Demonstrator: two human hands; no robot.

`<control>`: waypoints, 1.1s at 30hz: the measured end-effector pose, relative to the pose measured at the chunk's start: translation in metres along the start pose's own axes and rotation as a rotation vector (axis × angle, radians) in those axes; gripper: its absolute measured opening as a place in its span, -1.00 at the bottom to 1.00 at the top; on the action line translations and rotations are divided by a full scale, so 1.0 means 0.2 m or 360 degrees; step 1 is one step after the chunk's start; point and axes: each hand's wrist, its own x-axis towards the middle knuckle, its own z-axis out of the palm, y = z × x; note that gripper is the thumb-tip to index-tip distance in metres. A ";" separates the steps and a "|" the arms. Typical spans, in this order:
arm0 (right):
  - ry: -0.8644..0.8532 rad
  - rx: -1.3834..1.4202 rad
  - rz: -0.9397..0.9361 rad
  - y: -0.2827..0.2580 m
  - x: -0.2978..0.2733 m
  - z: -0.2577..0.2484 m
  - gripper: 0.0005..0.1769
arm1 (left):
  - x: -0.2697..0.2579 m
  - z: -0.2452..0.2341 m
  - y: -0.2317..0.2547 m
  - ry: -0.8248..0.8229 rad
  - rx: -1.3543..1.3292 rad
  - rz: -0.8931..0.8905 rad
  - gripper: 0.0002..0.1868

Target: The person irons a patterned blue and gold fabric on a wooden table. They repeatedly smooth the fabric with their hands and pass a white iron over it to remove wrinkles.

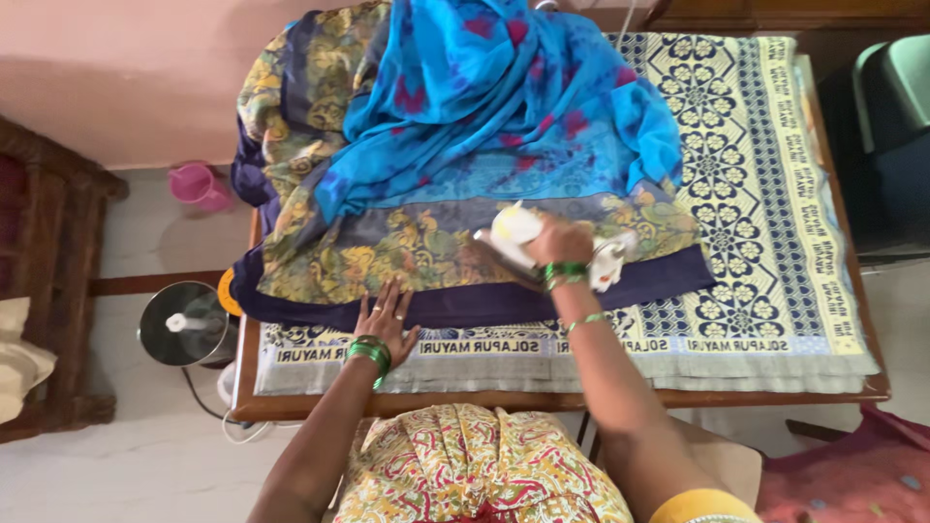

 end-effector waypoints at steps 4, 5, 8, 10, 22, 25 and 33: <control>-0.0234 -0.0188 0.0135 0.10 0.19 -0.03 -0.74 | -0.05 0.06 -0.09 0.0056 -0.0006 0.0037 -0.13; -0.0263 -0.0177 0.0134 0.11 0.20 -0.04 -0.75 | -0.07 0.08 -0.11 0.0069 -0.0007 0.0048 -0.13; -0.0368 -0.0168 0.0111 0.09 0.19 -0.08 -0.75 | -0.11 0.16 -0.20 0.0290 -0.0108 0.0104 -0.13; -0.0476 -0.0195 0.0065 0.06 0.14 -0.11 -0.76 | -0.14 0.21 -0.25 0.0356 -0.0114 0.0116 -0.20; -0.0064 -0.0071 -0.0388 0.13 -0.38 -0.13 -0.86 | -0.23 0.34 -0.44 0.0912 -0.0082 0.0347 -0.69; -0.0032 -0.0059 -0.0356 0.05 -0.44 -0.15 -0.87 | -0.22 0.31 -0.52 0.1008 -0.0043 0.0410 -0.72; -0.0132 0.0019 -0.0341 -0.49 -0.57 -0.13 -0.78 | -0.22 0.21 -0.72 0.1158 0.0089 0.0706 -0.91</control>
